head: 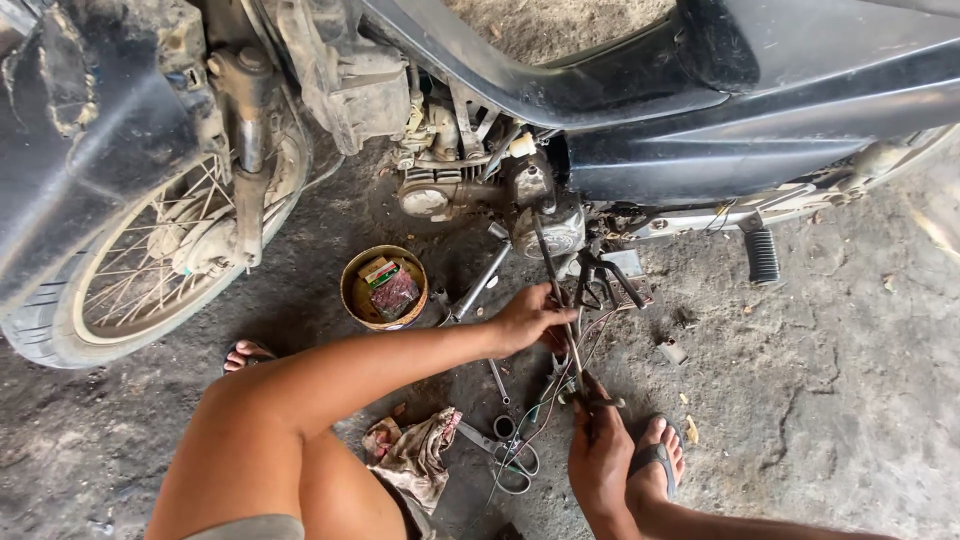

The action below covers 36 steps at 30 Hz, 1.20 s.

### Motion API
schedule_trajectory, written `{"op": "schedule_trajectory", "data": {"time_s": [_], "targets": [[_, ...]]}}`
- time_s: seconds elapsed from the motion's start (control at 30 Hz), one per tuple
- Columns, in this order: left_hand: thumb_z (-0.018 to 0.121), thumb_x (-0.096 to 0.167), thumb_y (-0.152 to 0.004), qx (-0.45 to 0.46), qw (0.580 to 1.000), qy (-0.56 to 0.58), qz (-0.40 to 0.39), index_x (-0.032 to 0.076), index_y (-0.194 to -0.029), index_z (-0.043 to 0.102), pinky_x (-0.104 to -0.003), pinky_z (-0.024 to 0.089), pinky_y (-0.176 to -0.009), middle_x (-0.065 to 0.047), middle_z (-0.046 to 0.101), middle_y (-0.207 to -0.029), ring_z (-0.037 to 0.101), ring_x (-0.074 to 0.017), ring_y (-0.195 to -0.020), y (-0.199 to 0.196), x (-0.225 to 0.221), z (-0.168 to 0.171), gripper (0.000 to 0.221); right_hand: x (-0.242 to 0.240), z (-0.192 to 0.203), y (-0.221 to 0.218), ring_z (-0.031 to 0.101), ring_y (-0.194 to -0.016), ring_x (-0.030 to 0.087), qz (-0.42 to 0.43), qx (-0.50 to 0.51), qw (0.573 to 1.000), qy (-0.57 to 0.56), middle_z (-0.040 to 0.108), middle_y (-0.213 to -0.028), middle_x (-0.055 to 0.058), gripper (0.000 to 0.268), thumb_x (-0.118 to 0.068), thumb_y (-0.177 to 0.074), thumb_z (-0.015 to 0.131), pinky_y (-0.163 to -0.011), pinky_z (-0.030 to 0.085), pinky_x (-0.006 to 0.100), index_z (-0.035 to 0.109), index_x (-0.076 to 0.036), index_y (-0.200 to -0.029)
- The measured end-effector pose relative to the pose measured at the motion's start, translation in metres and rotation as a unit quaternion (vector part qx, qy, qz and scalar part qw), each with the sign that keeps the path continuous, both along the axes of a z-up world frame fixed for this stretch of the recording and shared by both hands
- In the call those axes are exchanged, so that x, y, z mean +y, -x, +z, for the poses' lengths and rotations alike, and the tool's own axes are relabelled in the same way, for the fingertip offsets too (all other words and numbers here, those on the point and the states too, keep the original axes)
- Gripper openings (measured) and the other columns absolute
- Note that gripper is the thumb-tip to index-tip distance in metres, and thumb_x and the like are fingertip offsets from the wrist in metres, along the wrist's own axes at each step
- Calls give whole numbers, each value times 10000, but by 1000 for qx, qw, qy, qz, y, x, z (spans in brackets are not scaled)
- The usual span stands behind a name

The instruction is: Repairing motorcycle electrical wiring and engine components using a screwdriver and pliers

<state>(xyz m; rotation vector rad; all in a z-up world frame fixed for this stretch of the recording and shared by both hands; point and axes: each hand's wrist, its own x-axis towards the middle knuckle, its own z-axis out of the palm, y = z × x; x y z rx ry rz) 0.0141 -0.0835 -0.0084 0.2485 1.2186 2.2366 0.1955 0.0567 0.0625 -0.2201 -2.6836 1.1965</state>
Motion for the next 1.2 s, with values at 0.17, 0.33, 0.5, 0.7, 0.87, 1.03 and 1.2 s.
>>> {"op": "schedule_trajectory", "data": {"time_s": [0.17,0.33,0.5,0.7,0.87,1.03,1.2], "targets": [[698,38,-960,-17,1000,6,6,-51,-1055,490,-349,667,-546,-210,670,-871,720,-284,-637,6,-25,-9,245,-20,4,10,573,-531,193,21,15,999,-36,726,-899,98,371,-44,-915,609,-497,458,342,640,-44,-1285],[705,51,-947,-25,999,45,18,-55,-1041,503,-343,649,-548,-190,681,-857,707,-265,-621,6,-31,-6,247,-29,5,11,680,-693,310,42,29,996,-79,712,-1012,139,334,-76,-922,594,-628,528,415,634,-20,-1249],[725,64,-954,-19,998,65,18,-46,-1081,534,-301,635,-498,-163,718,-849,723,-223,-615,15,-30,-8,254,-35,2,18,684,-599,246,34,18,996,-82,710,-1056,196,362,-44,-930,581,-486,553,373,619,54,-1276],[735,234,-932,53,983,172,23,25,-1002,575,-267,573,-548,-87,741,-807,692,-169,-561,13,-28,-8,272,-41,16,16,648,-593,264,25,19,995,-98,697,-995,155,357,-75,-944,576,-521,506,394,626,8,-1288],[701,121,-971,24,992,124,6,-9,-1052,528,-291,613,-517,-156,717,-849,717,-222,-603,15,-31,-7,232,-43,6,19,611,-582,213,17,24,998,-54,719,-981,136,382,-40,-928,595,-508,483,354,629,-2,-1307],[678,97,-975,-3,998,61,-9,-50,-1187,496,-334,634,-512,-192,684,-903,710,-268,-644,19,-32,-6,316,-27,-31,24,597,-792,191,78,76,971,-214,667,-1038,127,497,19,-897,620,-565,524,300,622,-46,-1389],[694,73,-977,6,993,112,24,-25,-1054,542,-282,619,-515,-172,698,-878,709,-224,-617,19,-26,-7,197,-37,-1,25,666,-795,168,-58,-78,965,243,762,-1105,157,502,-104,-976,566,-643,545,275,542,-29,-1473]]}}
